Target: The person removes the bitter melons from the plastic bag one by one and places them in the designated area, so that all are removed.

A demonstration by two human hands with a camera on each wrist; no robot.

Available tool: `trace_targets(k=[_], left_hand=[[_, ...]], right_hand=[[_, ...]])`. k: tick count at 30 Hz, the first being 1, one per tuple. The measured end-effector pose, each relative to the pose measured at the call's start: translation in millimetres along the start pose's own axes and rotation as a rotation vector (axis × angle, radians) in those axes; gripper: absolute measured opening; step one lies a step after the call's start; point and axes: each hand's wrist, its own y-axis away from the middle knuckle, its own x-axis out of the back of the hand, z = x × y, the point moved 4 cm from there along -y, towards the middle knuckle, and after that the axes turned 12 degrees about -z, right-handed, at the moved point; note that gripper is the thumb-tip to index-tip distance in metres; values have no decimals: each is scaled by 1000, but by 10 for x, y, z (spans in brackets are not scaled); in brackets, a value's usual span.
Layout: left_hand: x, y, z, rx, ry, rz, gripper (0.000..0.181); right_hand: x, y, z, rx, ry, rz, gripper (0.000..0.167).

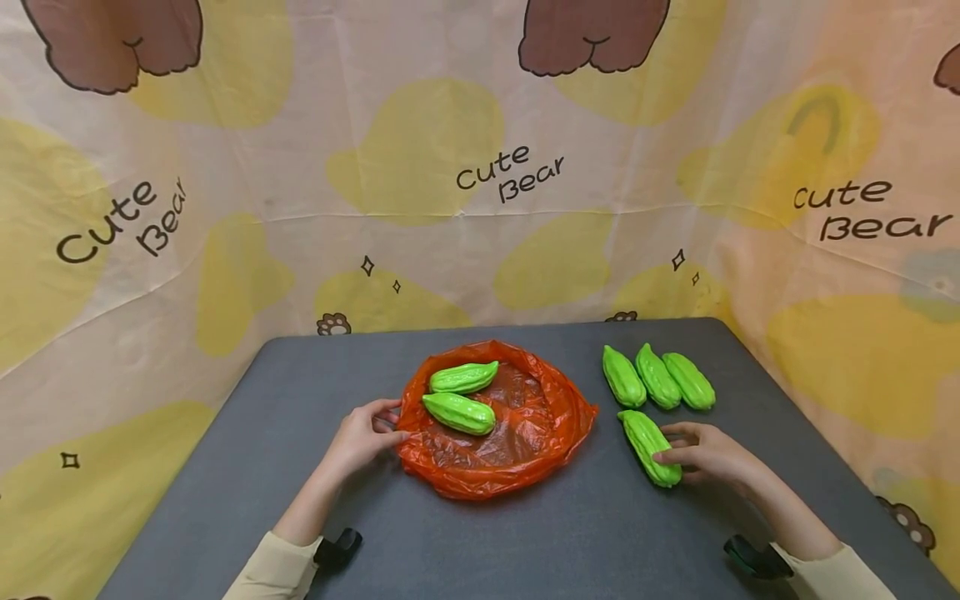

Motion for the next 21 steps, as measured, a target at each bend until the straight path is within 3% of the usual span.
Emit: trace_targets(k=[10,21], left_hand=[[-6,-2,-5,-3,-12,14,56],[-3,3,-1,-4,-13,15,56]], right_hand=[[14,-11,-19,19,70,22,75],[17,-13,-37,24,71,10,75]])
